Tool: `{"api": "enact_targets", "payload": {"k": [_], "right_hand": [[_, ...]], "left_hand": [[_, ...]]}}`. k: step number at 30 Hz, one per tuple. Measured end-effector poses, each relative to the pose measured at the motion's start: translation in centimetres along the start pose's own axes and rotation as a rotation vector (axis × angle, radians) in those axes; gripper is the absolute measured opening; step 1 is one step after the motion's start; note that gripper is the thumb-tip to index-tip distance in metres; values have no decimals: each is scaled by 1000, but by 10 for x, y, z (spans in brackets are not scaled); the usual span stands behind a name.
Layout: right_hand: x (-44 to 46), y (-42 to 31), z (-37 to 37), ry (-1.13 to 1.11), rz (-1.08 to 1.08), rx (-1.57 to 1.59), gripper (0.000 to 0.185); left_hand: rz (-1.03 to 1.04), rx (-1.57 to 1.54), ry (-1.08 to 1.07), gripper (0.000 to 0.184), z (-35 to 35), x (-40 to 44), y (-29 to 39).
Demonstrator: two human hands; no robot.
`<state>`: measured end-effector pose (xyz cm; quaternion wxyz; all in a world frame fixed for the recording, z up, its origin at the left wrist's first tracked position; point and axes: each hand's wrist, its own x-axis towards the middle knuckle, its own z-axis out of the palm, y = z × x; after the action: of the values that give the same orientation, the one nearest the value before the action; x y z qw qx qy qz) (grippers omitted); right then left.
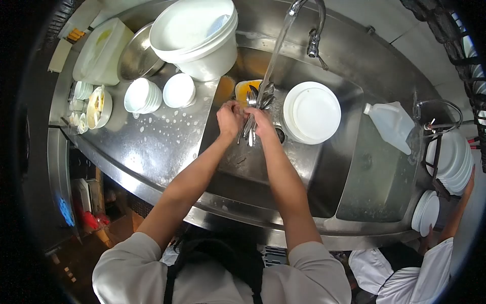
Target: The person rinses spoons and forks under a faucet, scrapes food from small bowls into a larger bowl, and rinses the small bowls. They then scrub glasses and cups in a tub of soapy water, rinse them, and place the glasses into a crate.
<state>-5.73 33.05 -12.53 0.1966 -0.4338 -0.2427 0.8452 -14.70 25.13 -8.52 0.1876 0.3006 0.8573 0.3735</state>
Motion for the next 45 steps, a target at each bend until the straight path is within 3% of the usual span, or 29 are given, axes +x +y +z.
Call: {"api": "enact_targets", "payload": {"k": [2, 5, 6, 9, 10, 13, 17, 18, 22, 23, 24, 25, 26, 27, 28, 29, 30, 31, 33, 34, 37, 42, 43, 45], "right_hand": [[-2, -5, 0, 81, -16, -160, 11], [-19, -17, -3, -74, 66, -402, 15], [-26, -19, -5, -142, 130, -359, 14], [-42, -20, 0, -213, 277, -283, 15], [-38, -17, -5, -236, 301, -220, 18], [-21, -11, -18, -269, 273, -415, 20], [-28, -10, 3, -98, 96, -540, 26], [-24, -6, -1, -108, 92, -522, 30], [3, 6, -34, -93, 98, -630, 31], [-19, -11, -15, -37, 232, -566, 22], [-13, 0, -25, -98, 103, -377, 17], [-1, 2, -29, -106, 176, -338, 13], [8, 6, -36, -141, 235, -219, 15], [-7, 0, -21, -153, 143, -134, 15], [-3, 2, -22, -241, 153, 12, 16], [3, 9, -20, -15, 101, 60, 18], [24, 23, -43, -37, 5, 96, 19], [9, 14, -25, -32, 3, 81, 13], [31, 17, -46, -166, -50, 73, 9], [24, 16, -37, -122, -95, 128, 9], [0, 1, -8, -24, -124, 129, 10], [-15, -13, -11, 115, -99, -8, 15], [-22, -14, -12, 166, -90, -20, 15], [-34, -11, -9, 243, -264, -57, 15]], "left_hand": [[-25, 39, -108, 34, 3, 14, -9], [-520, -642, -166, 45, -5, 33, 24], [-621, -805, -281, 64, -3, 47, 17], [-404, -891, -801, 87, -7, 65, 19], [-291, -756, -877, 96, 3, 71, 12], [-343, -130, -785, 88, -14, 70, 33], [-266, -496, -755, 81, 14, 77, 5], [-323, -576, -681, 56, 12, 72, 9], [-132, -674, -522, 34, 14, 63, -5], [81, -370, -469, 34, 28, 72, -23], [87, -91, -451, 36, 3, 56, 3], [170, -114, -280, 47, 13, 47, -9], [227, -65, -259, 46, -9, 26, 9], [105, -237, -397, 43, -45, 5, 34], [231, -257, -265, 40, -43, -7, 25], [363, -274, -142, 38, -39, -18, 18], [389, -290, -177, 35, -46, -33, 15], [418, -305, -222, 33, -60, -45, 13], [339, -254, -524, 30, -123, -71, 26], [387, -270, -527, 27, -145, -81, 20], [409, -334, -377, 25, -204, -88, -18], [111, -29, 162, 26, -359, -29, -115], [73, 241, 282, 25, -397, -7, -134], [285, 716, 561, 20, -454, 32, -173]]}}
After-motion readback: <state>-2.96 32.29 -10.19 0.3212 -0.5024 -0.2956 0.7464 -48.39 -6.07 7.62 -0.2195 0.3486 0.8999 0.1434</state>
